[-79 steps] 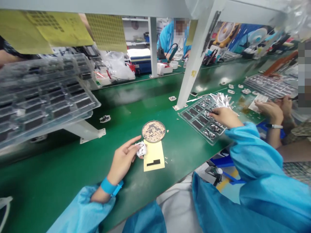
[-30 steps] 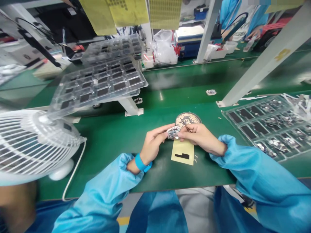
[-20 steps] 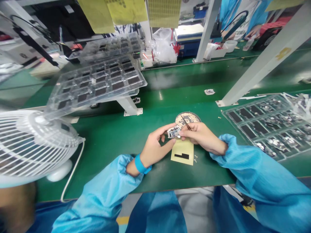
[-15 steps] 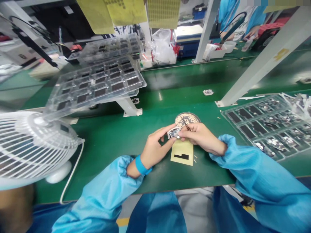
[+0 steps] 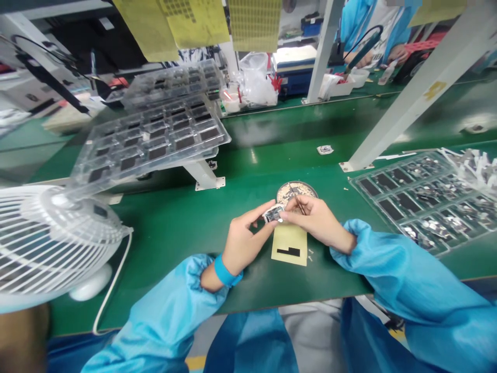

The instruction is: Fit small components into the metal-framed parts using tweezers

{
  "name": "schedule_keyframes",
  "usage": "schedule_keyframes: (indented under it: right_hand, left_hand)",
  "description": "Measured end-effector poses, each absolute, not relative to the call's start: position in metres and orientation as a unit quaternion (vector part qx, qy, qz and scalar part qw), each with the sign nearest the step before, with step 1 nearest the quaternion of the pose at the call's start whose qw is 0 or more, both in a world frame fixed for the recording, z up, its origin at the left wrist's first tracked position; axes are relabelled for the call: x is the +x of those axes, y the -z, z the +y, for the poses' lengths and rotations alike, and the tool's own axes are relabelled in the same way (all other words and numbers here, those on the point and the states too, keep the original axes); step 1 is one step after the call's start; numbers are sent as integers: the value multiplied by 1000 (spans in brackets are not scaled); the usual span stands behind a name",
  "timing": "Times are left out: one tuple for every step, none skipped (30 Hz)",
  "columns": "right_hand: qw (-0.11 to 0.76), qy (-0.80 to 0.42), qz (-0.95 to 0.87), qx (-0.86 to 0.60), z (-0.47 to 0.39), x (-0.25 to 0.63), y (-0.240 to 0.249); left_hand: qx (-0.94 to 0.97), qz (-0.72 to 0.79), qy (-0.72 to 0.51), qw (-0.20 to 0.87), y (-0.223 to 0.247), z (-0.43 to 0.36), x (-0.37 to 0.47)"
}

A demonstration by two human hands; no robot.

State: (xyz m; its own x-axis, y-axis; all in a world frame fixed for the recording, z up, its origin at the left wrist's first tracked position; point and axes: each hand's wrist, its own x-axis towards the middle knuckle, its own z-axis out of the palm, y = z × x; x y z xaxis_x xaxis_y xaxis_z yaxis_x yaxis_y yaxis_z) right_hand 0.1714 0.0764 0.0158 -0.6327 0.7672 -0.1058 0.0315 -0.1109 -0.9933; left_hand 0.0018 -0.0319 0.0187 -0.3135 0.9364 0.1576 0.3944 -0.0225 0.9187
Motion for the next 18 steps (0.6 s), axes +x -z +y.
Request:
schedule_keyframes:
  right_hand:
    - [289,-664,-608,-324,75,171,-15]
    - [297,-663,-609,-318,75,170,-14]
    - [299,-667,-609,-309,74,169,-12]
    - [297,-674,-606,-300,73,169,-11]
    - [295,-682,-601,-293,72,168,-10]
    - [293,-692,-594,-288,71,167,-9]
    - [292,-700,-586,-286,71,166,-8]
    - [291,-705,-580,-287,70,166,-8]
    - [290,-708,-576,-289,70,166,-7]
    - [290,-709,-574,-290,69,165,-7]
    - [290,-709,-573,-291,69,165,-6]
    - [289,-710,-573,-290,68,165,-6]
    - [285,-709,-577,-289,68,164,-6]
    - [278,-707,-584,-287,67,164,-6]
    - [270,-702,-593,-287,67,164,-6]
    - [261,-695,-604,-290,66,164,-6]
    - [254,-685,-616,-295,66,164,-6]
    - [251,-674,-626,-301,66,165,-6]
  left_hand:
    - [493,637,-505,310,-17,-31,3]
    - [473,623,-518,347,-16,-31,3]
    - [456,605,-529,382,-14,-30,4]
    - [444,586,-539,411,-12,-30,5]
    - [435,570,-547,432,-11,-30,6]
    - [430,559,-553,444,-10,-30,7]
    - [427,552,-557,451,-8,-30,8]
    - [425,546,-561,455,-8,-30,8]
    - [422,540,-566,459,-7,-30,8]
    - [421,532,-571,462,-7,-30,9]
    - [420,525,-579,462,-6,-30,9]
    - [422,519,-586,458,-6,-29,9]
    - [429,517,-590,448,-5,-29,9]
    - [439,518,-591,434,-5,-29,9]
    - [452,525,-589,417,-5,-29,10]
    - [468,534,-582,397,-5,-30,10]
    - [484,544,-572,378,-6,-30,11]
    - [499,555,-559,362,-7,-31,11]
